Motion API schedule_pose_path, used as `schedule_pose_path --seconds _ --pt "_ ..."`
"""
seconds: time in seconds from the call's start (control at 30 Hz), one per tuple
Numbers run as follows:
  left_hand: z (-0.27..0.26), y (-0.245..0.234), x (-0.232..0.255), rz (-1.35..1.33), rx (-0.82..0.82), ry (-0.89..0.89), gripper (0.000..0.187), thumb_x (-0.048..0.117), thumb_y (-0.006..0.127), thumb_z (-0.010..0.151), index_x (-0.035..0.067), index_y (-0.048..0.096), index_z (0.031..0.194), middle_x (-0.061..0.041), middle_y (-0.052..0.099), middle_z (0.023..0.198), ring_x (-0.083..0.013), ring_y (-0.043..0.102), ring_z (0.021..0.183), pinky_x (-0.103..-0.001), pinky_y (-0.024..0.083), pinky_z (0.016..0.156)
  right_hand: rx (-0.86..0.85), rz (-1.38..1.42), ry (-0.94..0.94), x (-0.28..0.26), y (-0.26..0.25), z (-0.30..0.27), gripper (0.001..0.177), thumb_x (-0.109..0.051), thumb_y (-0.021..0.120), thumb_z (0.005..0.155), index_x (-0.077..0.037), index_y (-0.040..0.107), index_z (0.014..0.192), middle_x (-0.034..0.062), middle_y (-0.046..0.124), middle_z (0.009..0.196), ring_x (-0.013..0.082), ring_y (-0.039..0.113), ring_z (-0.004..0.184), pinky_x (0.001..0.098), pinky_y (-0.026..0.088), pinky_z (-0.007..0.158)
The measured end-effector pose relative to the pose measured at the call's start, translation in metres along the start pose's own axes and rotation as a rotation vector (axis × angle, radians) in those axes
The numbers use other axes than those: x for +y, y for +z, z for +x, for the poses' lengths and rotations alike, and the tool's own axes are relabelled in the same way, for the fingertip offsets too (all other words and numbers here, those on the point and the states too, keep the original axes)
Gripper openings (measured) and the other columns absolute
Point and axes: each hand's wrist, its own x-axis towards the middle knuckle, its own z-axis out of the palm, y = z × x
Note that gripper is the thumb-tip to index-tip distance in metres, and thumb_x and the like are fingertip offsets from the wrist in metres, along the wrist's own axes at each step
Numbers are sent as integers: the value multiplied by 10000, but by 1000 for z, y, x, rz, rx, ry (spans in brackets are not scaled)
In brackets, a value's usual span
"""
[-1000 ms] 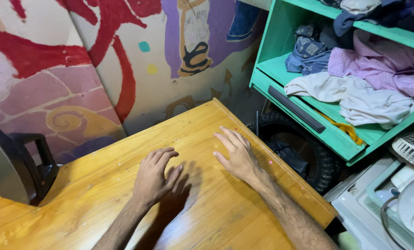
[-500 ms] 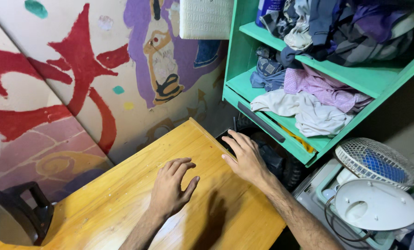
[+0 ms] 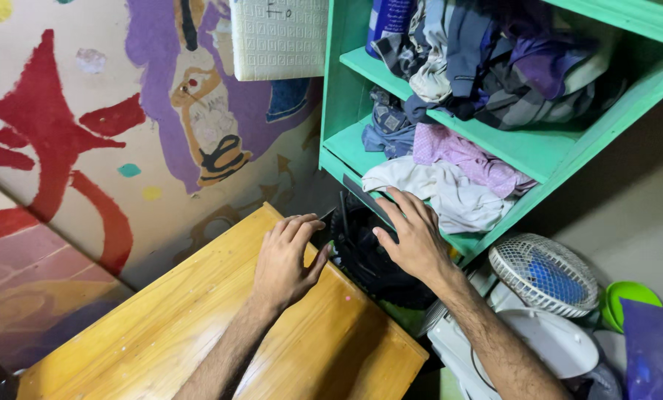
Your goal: The person takes various items of clothing from a green shelf and places them into a pink plastic laundry basket on the table.
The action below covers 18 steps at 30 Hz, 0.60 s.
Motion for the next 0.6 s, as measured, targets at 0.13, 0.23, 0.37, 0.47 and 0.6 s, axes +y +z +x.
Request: schedule_pose_path --seconds 0.13,0.23,0.37,0.47,0.6 --pt "37 21 6 -38 5 28 380 284 756 861 84 656 1168 -82 661 1275 -308 561 1219 -451 452 952 30 -70 0 28 -19 12 543 -226 750 851 -73 601 1351 160 512 1475 367 483 1346 529 397 1050" --pt "70 34 11 -52 16 63 383 286 754 858 89 656 1171 -68 667 1258 -302 568 1199 -451 450 945 60 -111 22 52 -33 25 540 -233 749 853 -74 607 1349 155 523 1468 363 484 1345 530 405 1060" --pt "116 56 24 -71 18 96 370 299 747 873 90 656 1164 -65 675 1229 -311 578 1150 -454 453 933 136 -231 32 90 -50 43 544 -237 752 860 -63 608 1355 158 515 1490 363 476 1343 532 409 1054" --pt "147 74 34 -89 20 113 345 294 740 882 97 659 1153 -69 683 1210 -319 588 1132 -461 460 928 207 -307 49 121 -66 59 550 -233 756 860 -67 613 1364 152 509 1511 367 468 1355 542 407 1051" --pt "182 100 47 -119 12 118 349 296 743 871 101 664 1150 -81 686 1170 -327 593 1130 -469 472 927 290 -421 77 159 -88 81 531 -231 761 895 -76 611 1380 147 503 1535 382 447 1380 574 397 1068"
